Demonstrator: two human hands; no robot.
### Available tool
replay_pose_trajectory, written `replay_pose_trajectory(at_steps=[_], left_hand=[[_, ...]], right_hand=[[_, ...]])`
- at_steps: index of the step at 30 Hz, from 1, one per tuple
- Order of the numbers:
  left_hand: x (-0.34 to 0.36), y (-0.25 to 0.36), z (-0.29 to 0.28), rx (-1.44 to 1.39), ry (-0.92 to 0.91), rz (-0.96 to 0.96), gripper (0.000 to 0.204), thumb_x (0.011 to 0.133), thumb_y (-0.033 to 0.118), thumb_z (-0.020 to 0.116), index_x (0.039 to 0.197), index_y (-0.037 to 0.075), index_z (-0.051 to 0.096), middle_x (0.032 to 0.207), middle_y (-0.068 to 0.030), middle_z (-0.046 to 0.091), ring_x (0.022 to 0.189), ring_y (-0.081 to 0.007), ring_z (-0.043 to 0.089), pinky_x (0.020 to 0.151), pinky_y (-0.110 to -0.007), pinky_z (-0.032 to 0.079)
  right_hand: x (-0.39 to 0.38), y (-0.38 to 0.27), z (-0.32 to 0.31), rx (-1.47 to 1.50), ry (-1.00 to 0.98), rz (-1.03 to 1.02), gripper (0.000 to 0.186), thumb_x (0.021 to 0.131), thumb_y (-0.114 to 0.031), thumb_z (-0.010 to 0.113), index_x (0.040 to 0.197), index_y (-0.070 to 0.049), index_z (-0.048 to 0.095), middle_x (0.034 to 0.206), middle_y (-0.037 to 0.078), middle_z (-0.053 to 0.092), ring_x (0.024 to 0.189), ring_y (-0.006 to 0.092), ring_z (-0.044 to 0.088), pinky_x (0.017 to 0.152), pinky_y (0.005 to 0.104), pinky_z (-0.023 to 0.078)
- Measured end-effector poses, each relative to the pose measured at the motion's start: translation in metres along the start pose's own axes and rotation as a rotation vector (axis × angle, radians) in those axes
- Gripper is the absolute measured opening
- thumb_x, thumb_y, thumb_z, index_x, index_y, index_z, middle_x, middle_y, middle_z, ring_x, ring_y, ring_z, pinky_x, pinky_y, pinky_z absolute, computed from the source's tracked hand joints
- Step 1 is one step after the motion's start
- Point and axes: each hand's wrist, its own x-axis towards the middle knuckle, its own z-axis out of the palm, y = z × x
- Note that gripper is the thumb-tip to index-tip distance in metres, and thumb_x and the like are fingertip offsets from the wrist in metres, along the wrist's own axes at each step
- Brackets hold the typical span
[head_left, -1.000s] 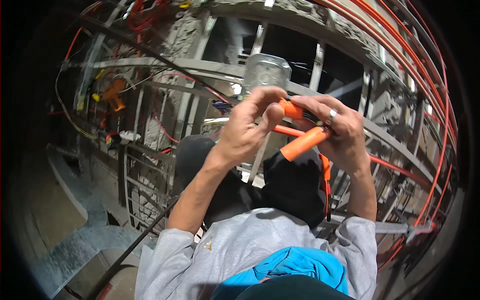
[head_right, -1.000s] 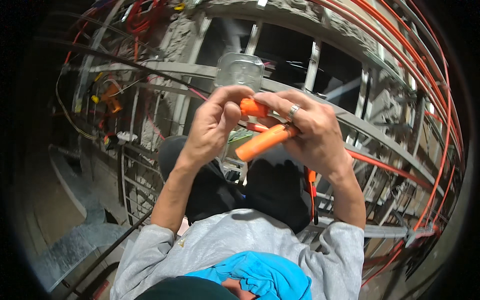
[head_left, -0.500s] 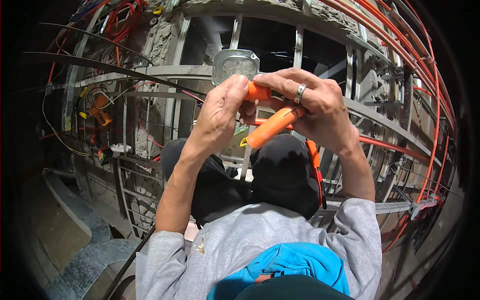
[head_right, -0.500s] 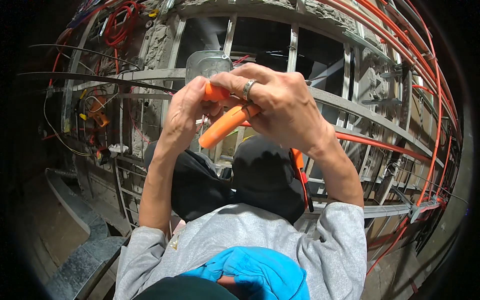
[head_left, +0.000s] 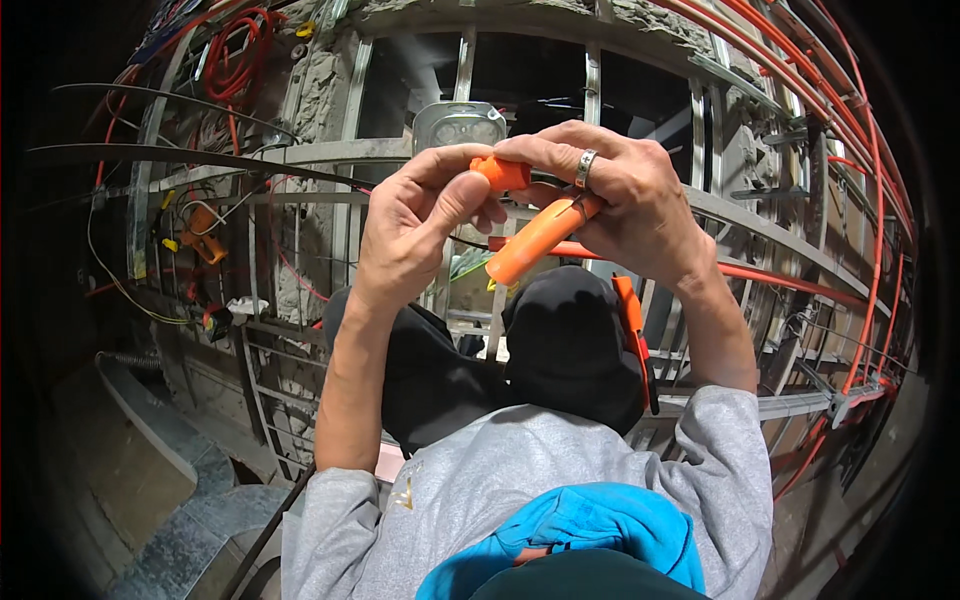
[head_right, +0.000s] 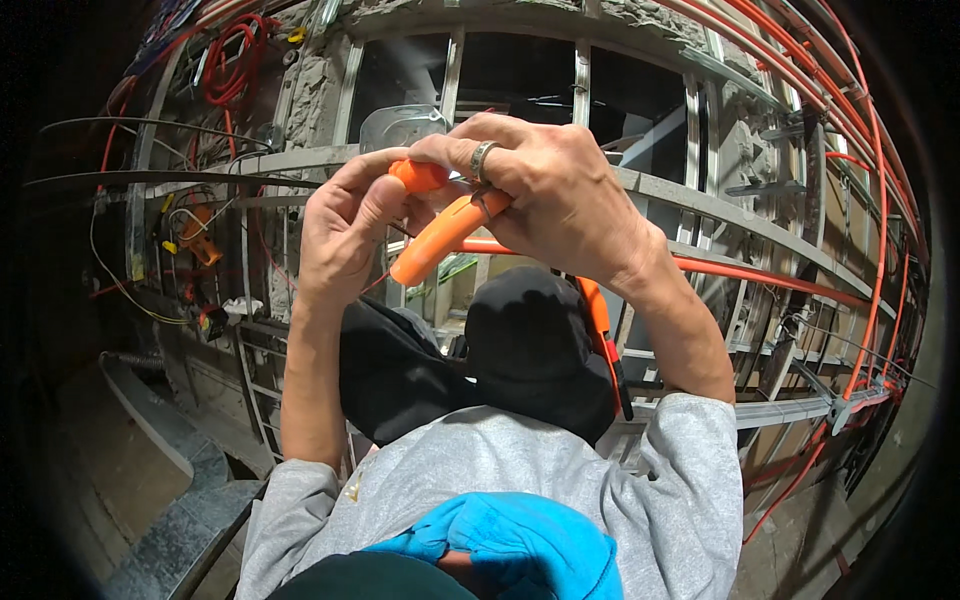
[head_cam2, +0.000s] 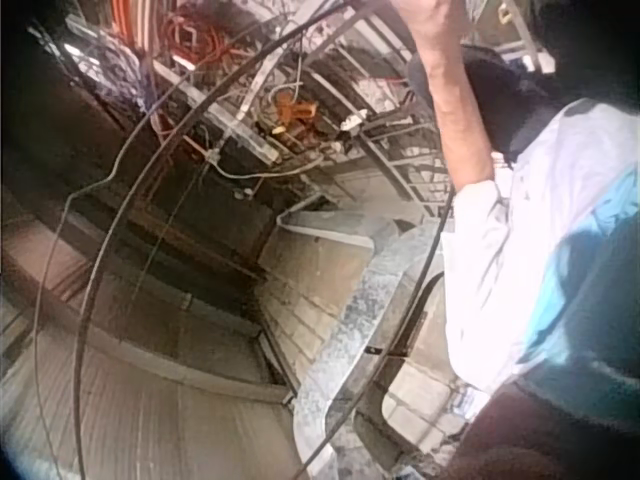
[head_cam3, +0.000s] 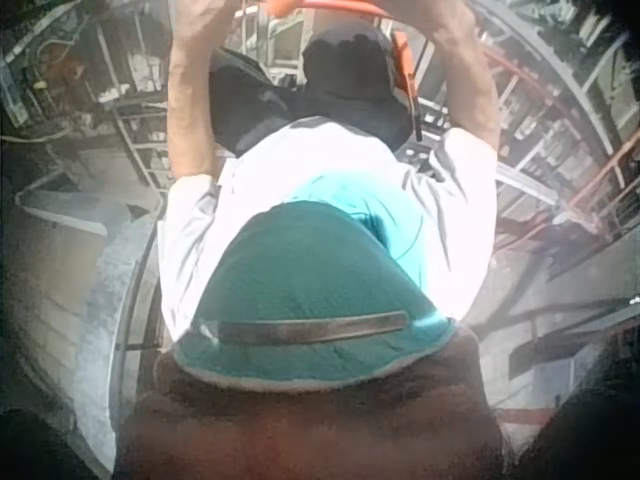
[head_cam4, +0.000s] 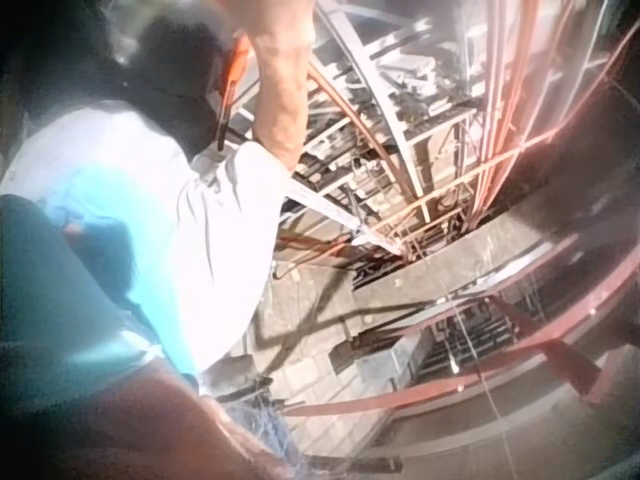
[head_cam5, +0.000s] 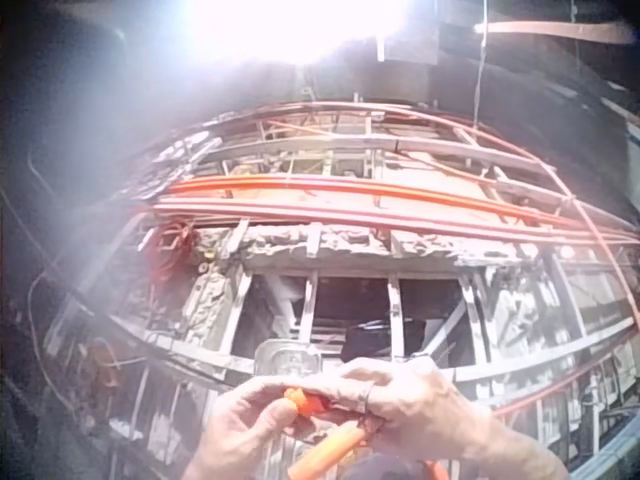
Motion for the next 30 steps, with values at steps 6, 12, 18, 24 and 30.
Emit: replay_pose_trajectory(at_steps=[6, 12, 18, 24, 30], left_hand=[[0.006, 0.003, -0.001, 0.085, -0.014, -0.129, 0.047, 0.111, 0.041, 0.046, 0.115, -0.002, 0.063, 0.083, -0.0038, 0.063, 0.07, -0.0091, 0.062, 0.06, -0.022, 0.047], [0.01, 0.002, 0.003, 0.153, 0.003, -0.208, 0.048, 0.11, 0.045, 0.048, 0.118, 0.0, 0.064, 0.085, -0.0037, 0.064, 0.071, -0.0084, 0.063, 0.059, -0.02, 0.05], [0.003, 0.001, 0.003, -0.048, 0.052, 0.144, 0.04, 0.095, 0.009, 0.074, 0.131, -0.002, 0.06, 0.122, -0.012, 0.068, 0.11, -0.018, 0.069, 0.096, -0.031, 0.059], [0.006, 0.006, -0.006, -0.176, 0.022, -0.04, 0.033, 0.103, 0.019, 0.066, 0.127, -0.003, 0.064, 0.106, -0.0101, 0.071, 0.087, -0.0136, 0.07, 0.079, -0.026, 0.057], [0.017, 0.012, 0.007, -0.151, 0.099, -0.197, 0.042, 0.109, 0.041, 0.052, 0.109, 0.001, 0.067, 0.083, -0.0009, 0.061, 0.066, -0.0066, 0.054, 0.059, -0.022, 0.044]], right_hand=[[0.008, 0.003, 0.002, -0.05, 0.021, -0.13, 0.054, 0.075, -0.01, 0.08, 0.127, -0.014, 0.068, 0.104, 0.004, 0.073, 0.075, 0.022, 0.073, 0.063, 0.0317, 0.061], [0.01, -0.001, -0.002, -0.107, 0.011, -0.107, 0.054, 0.075, -0.015, 0.083, 0.127, -0.014, 0.068, 0.105, 0.004, 0.073, 0.076, 0.0215, 0.074, 0.064, 0.0303, 0.061], [0.008, 0.002, -0.001, -0.048, 0.018, -0.065, 0.056, 0.077, -0.006, 0.078, 0.131, -0.015, 0.068, 0.105, 0.006, 0.073, 0.075, 0.0221, 0.074, 0.062, 0.0315, 0.061], [0.014, -0.001, 0.0, -0.054, 0.034, -0.102, 0.054, 0.075, -0.003, 0.077, 0.127, -0.014, 0.068, 0.101, 0.004, 0.073, 0.075, 0.022, 0.074, 0.061, 0.0312, 0.06], [0.021, 0.003, 0.001, -0.142, 0.071, -0.174, 0.053, 0.073, -0.007, 0.081, 0.123, -0.016, 0.068, 0.098, 0.002, 0.072, 0.073, 0.022, 0.073, 0.059, 0.0314, 0.058]])
